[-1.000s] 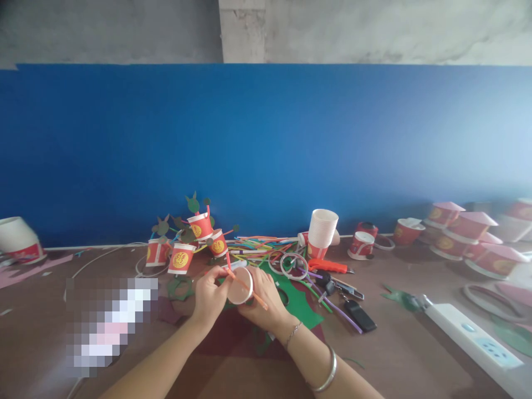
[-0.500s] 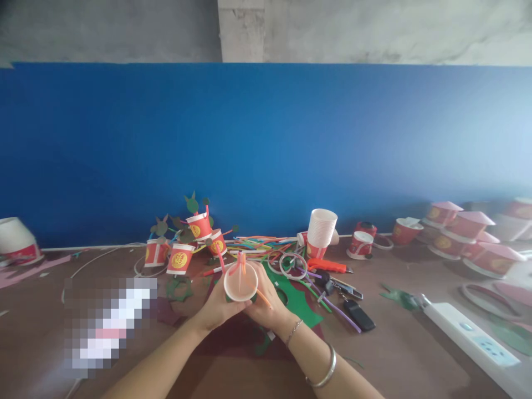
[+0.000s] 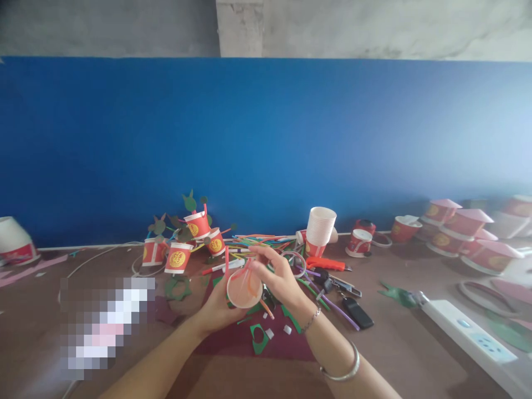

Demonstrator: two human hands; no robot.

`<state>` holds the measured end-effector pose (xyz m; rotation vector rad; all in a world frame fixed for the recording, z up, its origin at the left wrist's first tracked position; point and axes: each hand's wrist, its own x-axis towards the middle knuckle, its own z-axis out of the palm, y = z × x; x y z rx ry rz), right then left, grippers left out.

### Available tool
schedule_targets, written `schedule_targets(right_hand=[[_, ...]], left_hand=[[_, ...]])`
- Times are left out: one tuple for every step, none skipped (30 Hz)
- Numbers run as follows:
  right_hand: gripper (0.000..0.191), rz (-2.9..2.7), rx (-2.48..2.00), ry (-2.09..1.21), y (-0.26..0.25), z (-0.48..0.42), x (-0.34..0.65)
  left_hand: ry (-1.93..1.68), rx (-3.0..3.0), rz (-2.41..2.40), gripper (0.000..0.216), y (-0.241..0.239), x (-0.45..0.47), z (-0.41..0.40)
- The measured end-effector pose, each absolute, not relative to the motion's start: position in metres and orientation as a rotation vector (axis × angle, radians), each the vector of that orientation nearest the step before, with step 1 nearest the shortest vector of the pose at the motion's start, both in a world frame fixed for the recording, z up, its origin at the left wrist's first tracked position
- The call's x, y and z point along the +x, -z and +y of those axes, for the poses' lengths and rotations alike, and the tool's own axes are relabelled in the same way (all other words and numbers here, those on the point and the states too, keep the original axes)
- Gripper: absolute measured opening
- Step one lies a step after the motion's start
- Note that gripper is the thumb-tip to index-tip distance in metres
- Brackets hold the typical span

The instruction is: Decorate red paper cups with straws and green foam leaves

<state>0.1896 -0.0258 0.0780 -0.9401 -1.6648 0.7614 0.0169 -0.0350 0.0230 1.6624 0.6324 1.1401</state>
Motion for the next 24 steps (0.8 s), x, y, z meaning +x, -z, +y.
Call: schedule_targets(right_hand=[[0.026, -1.741, -0.940, -0.652, -0.083, -0.030, 0.187], [0.018, -1.795, -0.926, -0.534, -0.086, -0.034, 0.184], [0.012, -1.841, -0.909, -0.428, -0.088, -0.036, 0.182], [0.009, -1.877, -0.888, -0.328, -0.089, -0.038, 0.180], [0.009, -1.908, -0.868, -0.246, -0.089, -0.039, 0.179], [0.009, -1.939, -0.855, -0.185, -0.089, -0.040, 0.178], [0.010, -1.963, -0.847, -0.137, -0.089, -0.041, 0.178], [0.010, -1.982, -0.844, -0.105, -0.090, -0.041, 0.178], [0.011, -1.993, -0.845, -0.092, -0.090, -0.041, 0.178], [0.011, -1.996, -0.847, -0.093, -0.090, -0.042, 0.178], [0.011, -1.996, -0.849, -0.100, -0.091, -0.042, 0.178], [0.011, -1.997, -0.851, -0.107, -0.091, -0.042, 0.178], [0.012, -2.003, -0.855, -0.110, -0.091, -0.042, 0.178], [0.012, -2.013, -0.860, -0.106, -0.091, -0.042, 0.178], [0.013, -2.027, -0.865, -0.097, -0.091, -0.042, 0.178], [0.013, -2.041, -0.872, -0.086, -0.091, -0.042, 0.178], [0.014, -2.056, -0.880, -0.074, -0.092, -0.042, 0.178], [0.014, -2.068, -0.887, -0.063, -0.092, -0.042, 0.179], [0.015, -2.077, -0.893, -0.055, -0.092, -0.042, 0.179], [0.015, -2.086, -0.896, -0.049, -0.093, -0.043, 0.179], [0.015, -2.092, -0.898, -0.045, -0.094, -0.044, 0.179], [0.015, -2.099, -0.896, -0.043, -0.094, -0.045, 0.179], [0.015, -2.105, -0.896, -0.043, -0.095, -0.046, 0.179], [0.015, -2.109, -0.896, -0.043, -0.095, -0.046, 0.179]], left_hand=[[-1.134, 1.657, 0.615, 0.058, -0.021, 0.018, -0.035], [-1.142, 1.650, 0.605, 0.057, -0.020, 0.018, -0.035], [-1.161, 1.647, 0.601, 0.056, -0.019, 0.018, -0.034], [-1.181, 1.649, 0.603, 0.055, -0.018, 0.019, -0.034], [-1.199, 1.650, 0.608, 0.054, -0.018, 0.019, -0.034], [-1.211, 1.648, 0.613, 0.053, -0.018, 0.019, -0.034], [-1.214, 1.640, 0.613, 0.053, -0.018, 0.019, -0.034], [-1.215, 1.631, 0.610, 0.052, -0.018, 0.019, -0.034], [-1.219, 1.621, 0.607, 0.053, -0.018, 0.020, -0.033], [-1.229, 1.613, 0.605, 0.053, -0.018, 0.020, -0.033], [-1.238, 1.610, 0.608, 0.054, -0.018, 0.020, -0.033], [-1.243, 1.609, 0.614, 0.054, -0.018, 0.020, -0.033], [-1.248, 1.609, 0.622, 0.054, -0.017, 0.020, -0.033], [-1.253, 1.609, 0.629, 0.054, -0.017, 0.020, -0.033], [-1.261, 1.608, 0.631, 0.054, -0.017, 0.020, -0.033], [-1.269, 1.608, 0.630, 0.054, -0.017, 0.020, -0.032], [-1.277, 1.607, 0.627, 0.054, -0.017, 0.020, -0.032], [-1.284, 1.605, 0.626, 0.055, -0.017, 0.020, -0.032], [-1.287, 1.606, 0.627, 0.054, -0.016, 0.020, -0.032], [-1.289, 1.608, 0.631, 0.054, -0.016, 0.020, -0.031], [-1.290, 1.611, 0.637, 0.054, -0.015, 0.020, -0.031], [-1.291, 1.614, 0.643, 0.054, -0.014, 0.020, -0.031], [-1.292, 1.616, 0.646, 0.054, -0.013, 0.020, -0.030], [-1.290, 1.612, 0.647, 0.054, -0.012, 0.020, -0.030]])
